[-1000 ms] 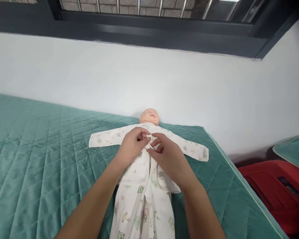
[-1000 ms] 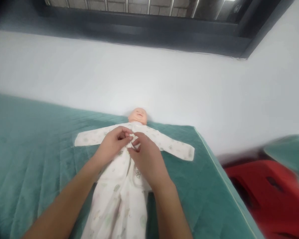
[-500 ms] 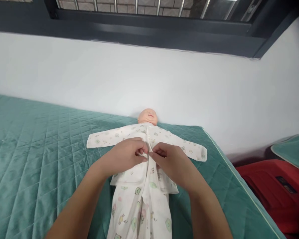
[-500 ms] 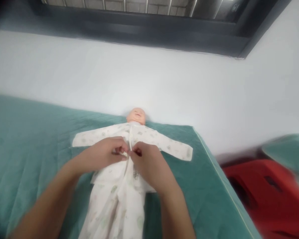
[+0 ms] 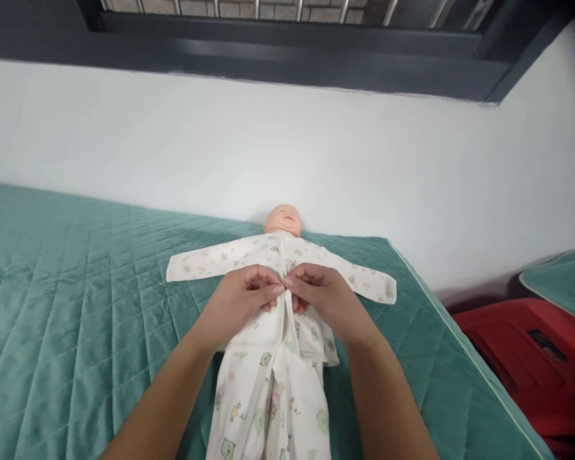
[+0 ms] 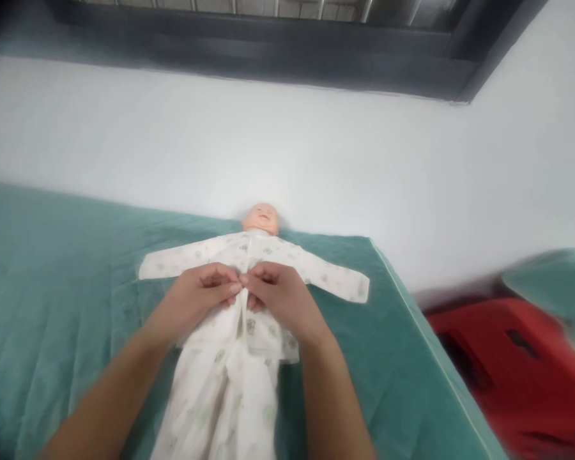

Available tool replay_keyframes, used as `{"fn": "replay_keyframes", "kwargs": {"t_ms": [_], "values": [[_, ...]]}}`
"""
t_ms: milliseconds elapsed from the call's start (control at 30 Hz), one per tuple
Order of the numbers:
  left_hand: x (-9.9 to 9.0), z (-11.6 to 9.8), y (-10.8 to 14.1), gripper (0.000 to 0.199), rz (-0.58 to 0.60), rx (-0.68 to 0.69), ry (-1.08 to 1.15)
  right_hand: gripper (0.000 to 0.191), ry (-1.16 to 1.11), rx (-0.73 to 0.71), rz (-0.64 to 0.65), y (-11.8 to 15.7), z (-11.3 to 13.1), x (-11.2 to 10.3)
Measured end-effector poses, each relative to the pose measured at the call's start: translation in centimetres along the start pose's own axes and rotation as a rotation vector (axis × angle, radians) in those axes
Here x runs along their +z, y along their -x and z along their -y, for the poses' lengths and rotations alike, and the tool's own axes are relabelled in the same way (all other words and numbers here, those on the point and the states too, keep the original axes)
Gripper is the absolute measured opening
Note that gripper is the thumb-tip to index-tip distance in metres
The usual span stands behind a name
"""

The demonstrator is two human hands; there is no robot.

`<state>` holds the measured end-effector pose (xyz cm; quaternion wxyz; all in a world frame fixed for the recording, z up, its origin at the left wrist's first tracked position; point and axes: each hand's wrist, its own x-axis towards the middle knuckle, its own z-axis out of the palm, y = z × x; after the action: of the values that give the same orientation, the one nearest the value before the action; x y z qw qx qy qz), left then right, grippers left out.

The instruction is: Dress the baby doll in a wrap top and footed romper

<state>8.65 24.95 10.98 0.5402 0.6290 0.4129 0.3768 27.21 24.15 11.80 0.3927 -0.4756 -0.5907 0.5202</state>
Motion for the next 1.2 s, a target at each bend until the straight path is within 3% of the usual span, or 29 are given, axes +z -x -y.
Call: {"fn": "replay_keyframes", "kwargs": {"t_ms": [333,733,1000,1200], "values": [[-0.33,0.69,-0.39,0.015,0.048,0.013,0.164,0.027,-0.082,-0.048,0.049,-0.34,-0.78,-0.51],[0.1,0.79,-0.52,0.013,0.016,0.006,0.107,0.031,-0.08,0.013,0.048,-0.43,-0.9,-0.39],[-0.35,0.71,-0.29,0.014,0.09,0.008,0.068,0.03,-0.025,0.013,0.026,-0.49,-0.76,-0.04],[0.16,0.75,-0.33,0.019,0.016,-0.023,-0.027,0.029,-0.001,0.021,0.005,-0.51,-0.72,0.15]]}}
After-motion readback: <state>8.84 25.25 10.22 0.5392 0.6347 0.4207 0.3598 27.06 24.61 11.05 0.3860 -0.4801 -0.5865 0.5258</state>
